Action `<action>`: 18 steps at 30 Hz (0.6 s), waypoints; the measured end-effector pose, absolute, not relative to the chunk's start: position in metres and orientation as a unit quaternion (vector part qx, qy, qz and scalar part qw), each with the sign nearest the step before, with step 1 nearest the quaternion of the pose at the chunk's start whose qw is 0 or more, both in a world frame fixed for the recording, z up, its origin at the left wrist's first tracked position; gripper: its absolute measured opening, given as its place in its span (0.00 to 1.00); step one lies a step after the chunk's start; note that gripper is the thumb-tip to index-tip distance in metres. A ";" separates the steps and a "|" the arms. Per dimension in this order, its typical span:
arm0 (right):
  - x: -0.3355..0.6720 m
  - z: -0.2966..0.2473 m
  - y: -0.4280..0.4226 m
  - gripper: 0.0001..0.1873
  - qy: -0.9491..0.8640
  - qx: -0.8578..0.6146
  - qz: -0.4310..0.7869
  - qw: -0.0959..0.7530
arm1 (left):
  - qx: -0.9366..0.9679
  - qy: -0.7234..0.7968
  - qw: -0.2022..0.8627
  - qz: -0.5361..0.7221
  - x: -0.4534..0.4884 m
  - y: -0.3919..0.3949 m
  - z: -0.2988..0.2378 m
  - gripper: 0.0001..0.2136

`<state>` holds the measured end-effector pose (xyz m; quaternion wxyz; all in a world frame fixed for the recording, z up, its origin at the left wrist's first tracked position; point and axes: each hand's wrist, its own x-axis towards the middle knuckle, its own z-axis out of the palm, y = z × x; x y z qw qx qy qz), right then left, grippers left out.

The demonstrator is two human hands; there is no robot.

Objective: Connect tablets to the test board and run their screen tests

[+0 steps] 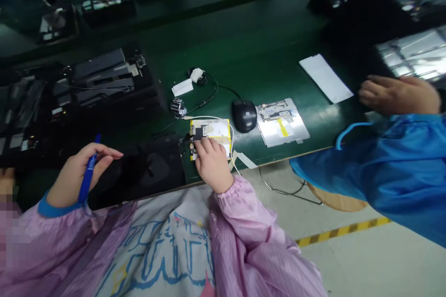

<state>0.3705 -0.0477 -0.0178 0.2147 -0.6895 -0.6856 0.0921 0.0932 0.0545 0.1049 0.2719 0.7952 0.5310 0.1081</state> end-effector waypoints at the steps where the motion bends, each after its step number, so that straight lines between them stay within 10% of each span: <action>1: 0.374 -0.018 -0.046 0.19 -0.689 -0.680 0.102 0.229 | 0.785 0.565 0.232 0.106 0.082 0.050 0.103 0.11; 7: 0.394 -0.022 -0.025 0.12 -0.647 -0.685 0.080 0.324 | 0.741 0.663 0.096 0.037 0.048 0.033 0.073 0.12; 18: 0.384 -0.028 -0.017 0.11 -0.669 -0.722 -0.026 0.172 | 0.663 0.701 0.165 0.203 0.038 0.029 0.050 0.12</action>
